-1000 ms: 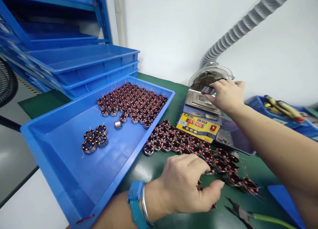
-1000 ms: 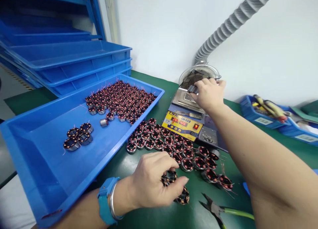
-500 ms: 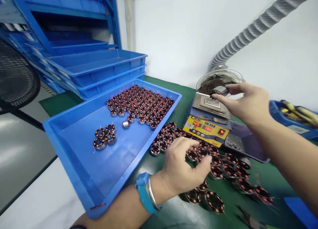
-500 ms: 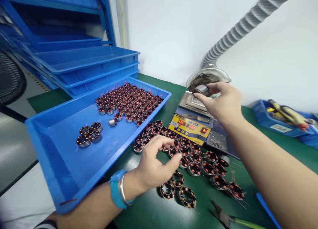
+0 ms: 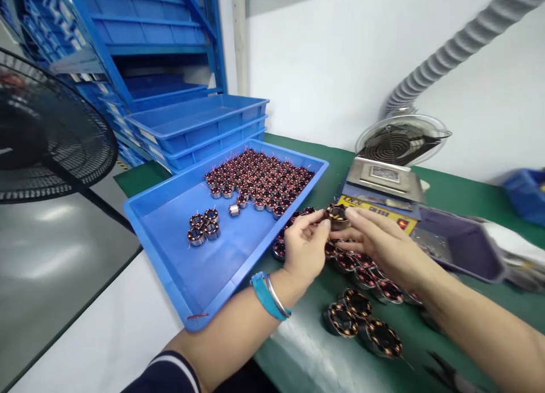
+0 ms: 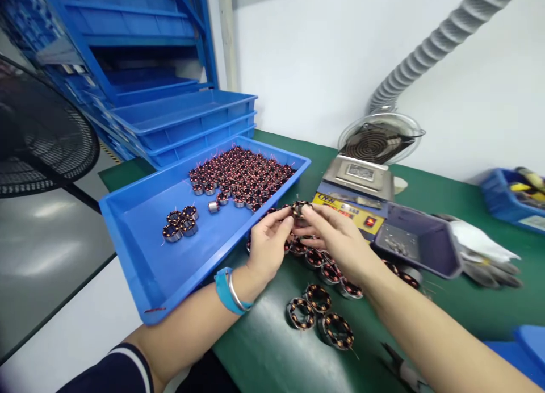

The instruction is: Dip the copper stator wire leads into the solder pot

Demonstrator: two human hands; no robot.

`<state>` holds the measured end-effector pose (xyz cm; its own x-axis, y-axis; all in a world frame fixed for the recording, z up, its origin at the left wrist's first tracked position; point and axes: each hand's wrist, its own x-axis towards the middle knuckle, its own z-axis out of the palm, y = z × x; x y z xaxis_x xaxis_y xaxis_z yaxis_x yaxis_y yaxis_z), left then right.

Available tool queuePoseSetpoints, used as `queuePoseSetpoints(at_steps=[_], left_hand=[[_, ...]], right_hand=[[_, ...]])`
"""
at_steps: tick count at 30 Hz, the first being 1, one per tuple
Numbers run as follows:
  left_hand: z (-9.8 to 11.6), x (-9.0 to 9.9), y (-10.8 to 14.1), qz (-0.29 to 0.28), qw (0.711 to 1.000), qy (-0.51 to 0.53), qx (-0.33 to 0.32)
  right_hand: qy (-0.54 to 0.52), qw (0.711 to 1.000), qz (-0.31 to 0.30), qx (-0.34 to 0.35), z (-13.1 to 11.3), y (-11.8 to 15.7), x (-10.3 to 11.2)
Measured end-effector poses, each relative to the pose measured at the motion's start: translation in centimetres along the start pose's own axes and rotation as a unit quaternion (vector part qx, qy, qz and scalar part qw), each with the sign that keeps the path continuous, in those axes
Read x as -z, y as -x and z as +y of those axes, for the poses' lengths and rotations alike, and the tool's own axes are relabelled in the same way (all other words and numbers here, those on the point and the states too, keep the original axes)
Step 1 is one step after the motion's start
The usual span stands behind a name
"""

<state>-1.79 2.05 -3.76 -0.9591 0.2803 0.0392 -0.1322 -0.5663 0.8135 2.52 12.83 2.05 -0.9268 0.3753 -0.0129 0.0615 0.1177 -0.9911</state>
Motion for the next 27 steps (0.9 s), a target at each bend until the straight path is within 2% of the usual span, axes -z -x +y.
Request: queuePoseSetpoints(at_steps=[5, 8, 11, 14, 18, 21, 23, 27], left_hand=[[0.5, -0.1, 0.4, -0.015, 0.998, -0.017, 0.053], [0.7, -0.3, 0.9, -0.031, 0.997, -0.028, 0.06], [0.9, -0.3, 1.5, -0.051, 0.995, -0.065, 0.047], [1.2, -0.2, 2.3, -0.099, 0.988, -0.112, 0.025], [1.5, -0.1, 3.2, -0.159, 0.971, -0.177, -0.024], [1.7, -0.1, 3.7, -0.185, 0.957, -0.216, -0.061], [1.7, 0.0, 3.8, -0.192, 0.952, -0.227, -0.075], [1.7, 0.2, 3.8, -0.205, 0.946, -0.237, -0.088]], right_hand=[[-0.007, 0.998, -0.014, -0.061, -0.4, 0.5, 1.7], [-0.006, 0.996, -0.007, -0.083, -0.3, 0.2, 3.0], [0.007, 0.995, 0.058, -0.076, -0.7, -1.4, 5.1], [0.049, 0.985, 0.151, -0.062, -1.5, -4.4, 8.0], [0.156, 0.949, 0.271, -0.053, -2.2, -8.8, 11.8], [0.252, 0.908, 0.331, -0.043, -2.0, -11.1, 13.6], [0.305, 0.886, 0.348, -0.042, -1.6, -11.9, 14.1], [0.366, 0.859, 0.351, -0.068, -0.7, -12.7, 14.3]])
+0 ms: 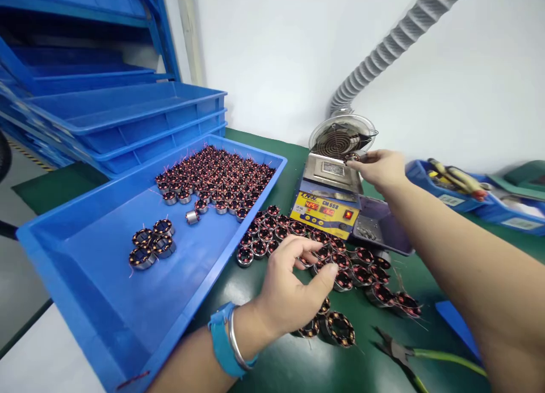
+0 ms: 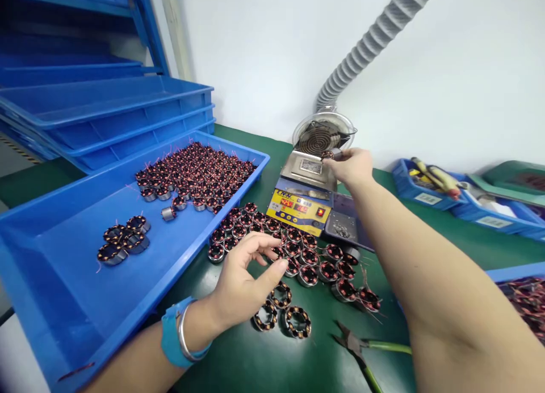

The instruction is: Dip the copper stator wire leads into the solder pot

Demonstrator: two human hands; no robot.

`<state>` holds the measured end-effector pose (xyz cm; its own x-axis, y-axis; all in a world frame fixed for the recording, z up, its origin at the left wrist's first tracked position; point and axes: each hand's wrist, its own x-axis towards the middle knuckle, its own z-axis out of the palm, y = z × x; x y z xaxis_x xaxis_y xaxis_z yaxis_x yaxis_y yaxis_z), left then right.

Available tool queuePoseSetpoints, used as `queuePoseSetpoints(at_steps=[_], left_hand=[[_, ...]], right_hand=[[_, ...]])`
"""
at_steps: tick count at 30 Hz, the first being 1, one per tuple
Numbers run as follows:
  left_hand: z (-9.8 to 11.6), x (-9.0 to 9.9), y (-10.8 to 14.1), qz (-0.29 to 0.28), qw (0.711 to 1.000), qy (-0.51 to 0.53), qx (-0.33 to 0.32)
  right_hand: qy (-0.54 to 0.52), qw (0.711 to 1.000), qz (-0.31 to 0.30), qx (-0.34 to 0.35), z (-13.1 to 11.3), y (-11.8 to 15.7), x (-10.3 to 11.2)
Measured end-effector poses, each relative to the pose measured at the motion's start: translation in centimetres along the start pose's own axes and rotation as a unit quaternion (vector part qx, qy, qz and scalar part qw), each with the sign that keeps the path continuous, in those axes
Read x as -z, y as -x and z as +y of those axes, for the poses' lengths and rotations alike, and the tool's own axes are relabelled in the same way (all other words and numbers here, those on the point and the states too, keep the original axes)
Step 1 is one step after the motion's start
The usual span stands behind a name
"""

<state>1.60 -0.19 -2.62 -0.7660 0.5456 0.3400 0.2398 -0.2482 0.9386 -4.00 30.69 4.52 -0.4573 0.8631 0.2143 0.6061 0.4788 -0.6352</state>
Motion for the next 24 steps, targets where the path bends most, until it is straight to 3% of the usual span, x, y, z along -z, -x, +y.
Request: queuePoseSetpoints(at_steps=[8, 24], left_hand=[[-0.14, -0.19, 0.34, -0.014, 0.999, 0.013, -0.049], [-0.11, -0.19, 0.23, -0.013, 0.998, -0.002, -0.058]], right_hand=[[0.06, 0.998, -0.011, -0.011, 0.02, 0.23, -0.59], [0.067, 0.998, -0.013, 0.004, 0.1, -0.08, -0.22]])
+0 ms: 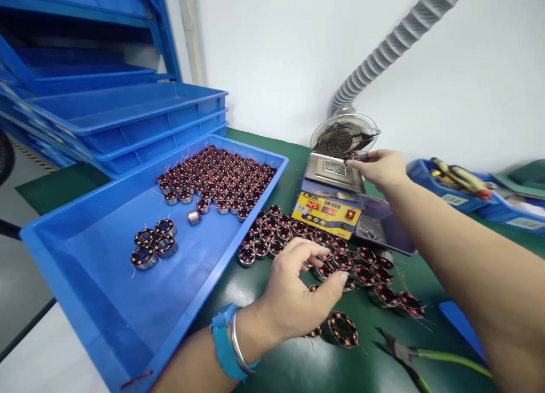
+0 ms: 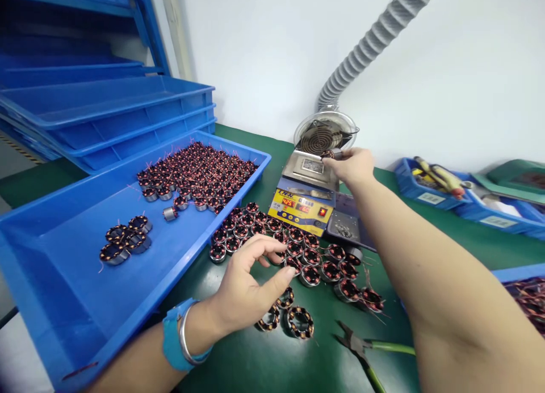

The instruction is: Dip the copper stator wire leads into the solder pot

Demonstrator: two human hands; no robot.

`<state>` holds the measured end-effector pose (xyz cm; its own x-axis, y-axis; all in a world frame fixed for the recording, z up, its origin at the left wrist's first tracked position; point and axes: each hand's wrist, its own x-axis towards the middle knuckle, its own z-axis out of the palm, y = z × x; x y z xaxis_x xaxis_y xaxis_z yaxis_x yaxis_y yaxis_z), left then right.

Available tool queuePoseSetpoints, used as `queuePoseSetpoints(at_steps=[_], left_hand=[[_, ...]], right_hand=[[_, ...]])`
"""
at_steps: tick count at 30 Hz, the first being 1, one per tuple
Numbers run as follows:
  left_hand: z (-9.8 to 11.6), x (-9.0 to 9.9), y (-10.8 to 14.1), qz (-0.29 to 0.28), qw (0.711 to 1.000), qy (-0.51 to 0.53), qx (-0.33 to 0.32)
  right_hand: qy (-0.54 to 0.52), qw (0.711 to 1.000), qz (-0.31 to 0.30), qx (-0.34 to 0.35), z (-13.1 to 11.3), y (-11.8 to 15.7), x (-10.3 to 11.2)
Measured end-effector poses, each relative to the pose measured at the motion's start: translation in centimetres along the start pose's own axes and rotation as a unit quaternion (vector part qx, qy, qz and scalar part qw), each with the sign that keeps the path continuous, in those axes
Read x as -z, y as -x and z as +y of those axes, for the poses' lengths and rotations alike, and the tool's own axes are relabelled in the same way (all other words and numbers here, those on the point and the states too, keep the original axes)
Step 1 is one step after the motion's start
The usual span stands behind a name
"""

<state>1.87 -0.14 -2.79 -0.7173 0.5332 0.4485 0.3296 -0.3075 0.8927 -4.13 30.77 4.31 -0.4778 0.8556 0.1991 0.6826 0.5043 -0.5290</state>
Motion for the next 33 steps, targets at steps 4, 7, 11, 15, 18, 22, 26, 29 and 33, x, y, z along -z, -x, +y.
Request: queuePoseSetpoints(at_steps=[4, 7, 11, 15, 18, 22, 26, 29, 33], left_hand=[[-0.1, 0.1, -0.1, 0.005, 1.0, -0.004, -0.001], [-0.2, 0.2, -0.2, 0.002, 1.0, -0.005, 0.0], [0.0, 0.2, -0.2, -0.005, 1.0, -0.011, 0.006], [-0.1, 0.1, -0.2, -0.006, 1.0, -0.014, 0.011], [-0.3, 0.1, -0.4, 0.001, 1.0, -0.025, 0.011], [-0.8, 0.3, -0.6, 0.008, 0.999, -0.044, 0.015], [-1.2, 0.5, -0.9, 0.003, 0.998, -0.06, 0.022], [-1.3, 0.7, -1.0, 0.004, 0.998, -0.065, 0.019], [-1.1, 1.0, -1.1, 0.004, 0.998, -0.062, 0.023]], right_hand=[[0.015, 1.0, -0.002, 0.0, 0.0, 0.1, -0.5], [0.018, 1.0, 0.002, -0.002, -0.3, 0.3, -0.4], [0.012, 1.0, 0.008, -0.008, -0.6, 0.4, -0.1], [-0.003, 1.0, 0.004, -0.017, -0.7, 0.8, 0.0], [-0.037, 0.999, 0.004, -0.028, -0.8, 1.3, 0.3], [-0.121, 0.992, 0.015, -0.038, -1.0, 2.3, 1.4], [-0.211, 0.977, -0.013, -0.038, 0.2, 5.0, 3.6], [-0.24, 0.967, -0.062, -0.052, 3.0, 8.8, 5.6], [-0.198, 0.962, -0.181, -0.058, 7.9, 15.6, 7.5]])
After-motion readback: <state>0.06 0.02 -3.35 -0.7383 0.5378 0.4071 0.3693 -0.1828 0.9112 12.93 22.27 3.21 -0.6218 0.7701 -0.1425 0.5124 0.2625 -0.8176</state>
